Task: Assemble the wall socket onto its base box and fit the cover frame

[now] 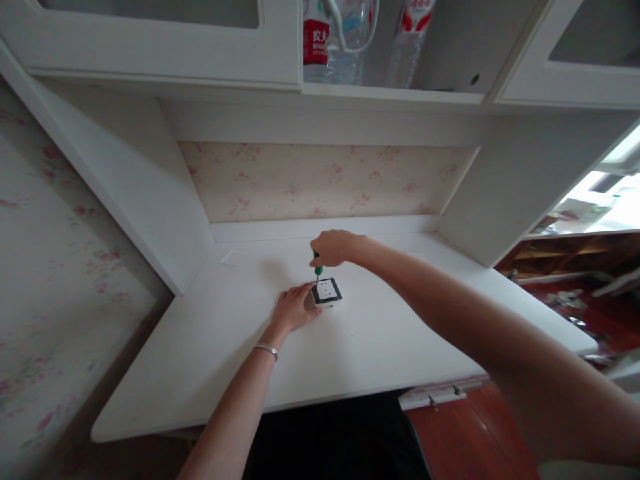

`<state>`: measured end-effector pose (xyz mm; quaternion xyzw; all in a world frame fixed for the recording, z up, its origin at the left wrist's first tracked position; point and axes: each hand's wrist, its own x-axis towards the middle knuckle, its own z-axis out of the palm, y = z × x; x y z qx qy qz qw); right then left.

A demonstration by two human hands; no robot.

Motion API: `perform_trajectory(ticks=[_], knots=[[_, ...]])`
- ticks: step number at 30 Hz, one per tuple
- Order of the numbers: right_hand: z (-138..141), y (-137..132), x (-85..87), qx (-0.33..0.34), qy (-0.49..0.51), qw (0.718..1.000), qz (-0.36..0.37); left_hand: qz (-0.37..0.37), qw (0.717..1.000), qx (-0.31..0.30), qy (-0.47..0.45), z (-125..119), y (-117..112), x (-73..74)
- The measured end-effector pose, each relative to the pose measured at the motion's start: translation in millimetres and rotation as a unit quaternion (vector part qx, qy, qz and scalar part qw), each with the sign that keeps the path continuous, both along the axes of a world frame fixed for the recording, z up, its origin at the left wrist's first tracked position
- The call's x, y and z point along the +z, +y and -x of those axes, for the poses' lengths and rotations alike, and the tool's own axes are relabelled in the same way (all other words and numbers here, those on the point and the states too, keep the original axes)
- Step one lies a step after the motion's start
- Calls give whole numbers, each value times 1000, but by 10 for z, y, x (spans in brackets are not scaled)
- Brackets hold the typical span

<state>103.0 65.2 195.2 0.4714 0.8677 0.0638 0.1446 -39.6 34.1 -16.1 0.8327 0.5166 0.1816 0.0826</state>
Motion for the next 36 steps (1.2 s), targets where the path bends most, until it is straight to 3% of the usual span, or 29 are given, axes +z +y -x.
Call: perform_trajectory(ticks=[11,22,28,32,36], knots=[[-52,142,-117,9,33,999,-37,-1,1000,3,0,7,9,-15],[77,67,-159,-72,75,992,-68,-10,1000,0,-3,11,6,-36],[71,2,-126,-68,77,993,-65,-12,1000,1,-3,8,8,-44],[-78,-69,-68,-60,98,989,-96,7,1000,2,-16,6,7,-45],[-471,-188,-120,-114,207,964,-121,51,993,-5,-102,45,80,-75]])
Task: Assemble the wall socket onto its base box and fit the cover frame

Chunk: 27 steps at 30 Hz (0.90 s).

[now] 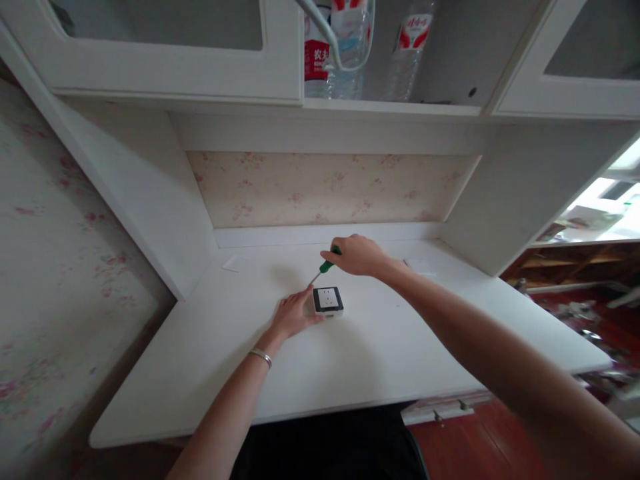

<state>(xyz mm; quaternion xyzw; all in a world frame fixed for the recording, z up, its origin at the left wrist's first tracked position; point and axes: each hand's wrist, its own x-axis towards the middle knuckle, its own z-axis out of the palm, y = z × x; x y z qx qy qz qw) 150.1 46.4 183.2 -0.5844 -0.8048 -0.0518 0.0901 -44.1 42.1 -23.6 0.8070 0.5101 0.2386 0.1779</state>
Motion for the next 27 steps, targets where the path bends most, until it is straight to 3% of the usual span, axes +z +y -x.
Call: perform_trajectory(ticks=[2,4,6,8,12,16,19,21,22,27], knots=[[-278,-75,-146,-12,94,995,8,30,997,0,-74,70,100,-16],[-566,-166,-393,-46,218,973,52,32,995,9,-89,201,242,-14],[-823,-275,-713,-101,356,924,96,-19,998,54,8,398,411,16],[-1020,-401,-1057,-133,465,869,106,-32,994,96,48,646,586,63],[-1200,-658,-1605,-205,578,780,128,-34,974,188,120,1149,889,136],[-1167,-847,-1863,-222,683,675,167,-14,954,236,186,1443,1090,107],[-1085,-913,-1955,-206,722,637,174,-1,944,244,221,1511,1180,54],[-1032,-930,-2010,-206,706,656,172,7,939,247,239,1519,1215,26],[-1010,-937,-2037,-211,681,680,171,10,937,248,246,1519,1225,17],[-923,-1018,-2122,-194,430,876,104,-3,927,265,266,1523,1221,11]])
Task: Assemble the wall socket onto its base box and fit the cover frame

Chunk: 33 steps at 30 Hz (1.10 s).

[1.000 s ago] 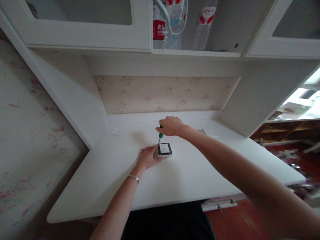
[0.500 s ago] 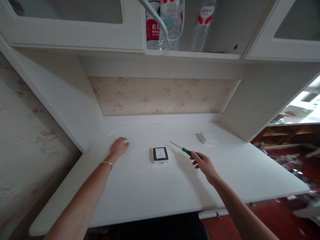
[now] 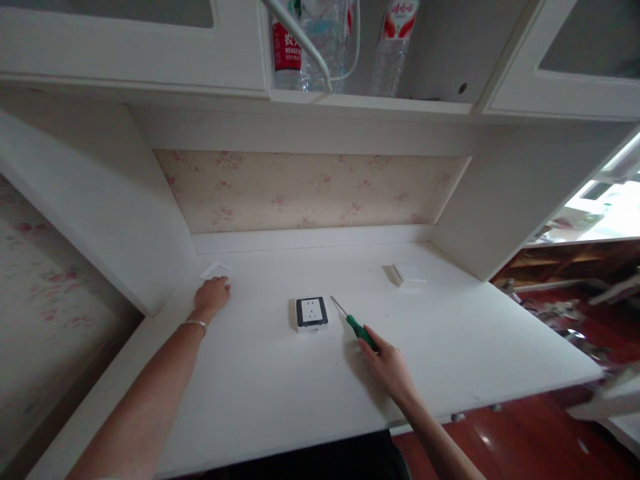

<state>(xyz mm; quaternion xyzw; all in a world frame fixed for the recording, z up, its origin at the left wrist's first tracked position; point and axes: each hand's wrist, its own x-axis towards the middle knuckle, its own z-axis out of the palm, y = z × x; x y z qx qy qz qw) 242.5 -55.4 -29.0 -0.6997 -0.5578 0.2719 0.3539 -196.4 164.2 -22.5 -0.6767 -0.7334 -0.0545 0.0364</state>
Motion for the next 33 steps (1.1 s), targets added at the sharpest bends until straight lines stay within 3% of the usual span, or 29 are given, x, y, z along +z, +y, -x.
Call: perform_trajectory(ticks=[4,10,13,17,21,28,31,33], knots=[[89,-85,13,46,-143,987,-60,-12,1000,3,9,39,-52,24],[200,-106,39,55,-196,976,-79,-29,999,-8,-11,102,-243,94],[182,-85,40,41,-152,984,-83,-64,997,11,-46,101,-370,155],[61,-47,29,-18,-10,998,-64,-114,983,63,-127,82,-480,295],[-62,-43,-5,-95,105,988,-69,-128,956,88,-247,18,-554,434],[25,-134,17,-97,100,984,-110,-73,878,-18,-473,-472,-935,522],[196,-177,135,-50,47,987,-149,-12,756,-66,-652,-784,-1193,561],[336,-200,248,6,20,984,-178,8,721,-76,-689,-994,-1357,583]])
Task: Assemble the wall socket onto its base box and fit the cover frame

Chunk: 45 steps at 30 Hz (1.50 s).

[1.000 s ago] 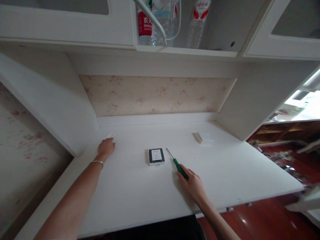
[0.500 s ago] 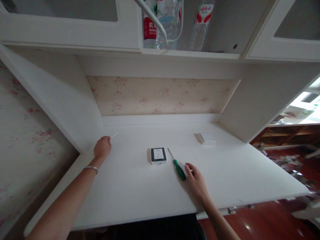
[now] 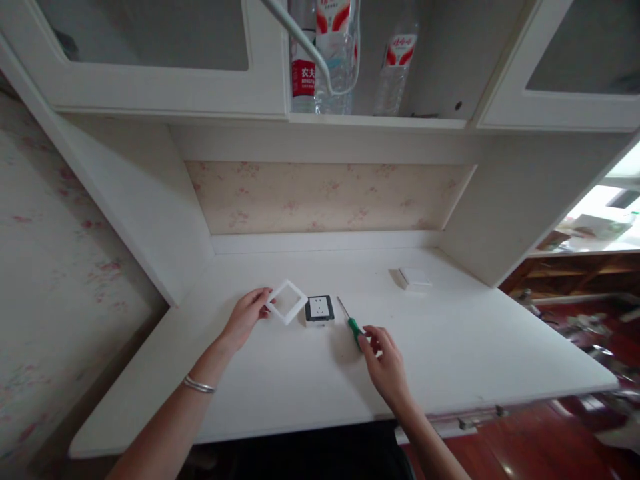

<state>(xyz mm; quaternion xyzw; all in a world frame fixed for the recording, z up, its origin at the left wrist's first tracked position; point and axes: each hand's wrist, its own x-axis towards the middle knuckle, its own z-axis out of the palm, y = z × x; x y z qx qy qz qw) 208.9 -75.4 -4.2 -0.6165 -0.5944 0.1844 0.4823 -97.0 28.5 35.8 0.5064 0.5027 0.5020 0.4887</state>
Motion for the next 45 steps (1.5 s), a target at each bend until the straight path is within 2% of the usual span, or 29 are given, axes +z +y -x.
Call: perform_trajectory(ticks=[4,7,15,17,20,24,27,31,35,40,45], knots=[[263,-41,195,93,-14,995,-27,6,999,-34,-2,-360,-255,-13],[404,-79,212,129,-18,991,-20,13,998,-54,2,-550,-387,-67],[604,-193,-65,71,-107,992,-2,41,996,-83,-11,-838,-661,-168],[612,-195,-82,59,-116,991,-16,43,996,-74,-19,-865,-704,-199],[543,-114,-25,92,-142,985,-29,43,996,-74,-34,-857,-722,-259],[317,208,164,214,-165,963,-9,45,995,-91,-13,-778,-653,-329],[148,542,312,291,-165,942,13,8,995,-89,32,-707,-553,-362],[58,923,412,318,-173,931,46,-61,989,-95,98,-622,-373,-411],[85,1162,399,337,-182,921,75,-123,973,-123,152,-542,-140,-500],[110,1338,363,368,-182,908,88,-141,951,-161,224,-519,130,-607],[111,1417,359,379,-186,900,114,-146,945,-159,245,-581,266,-634]])
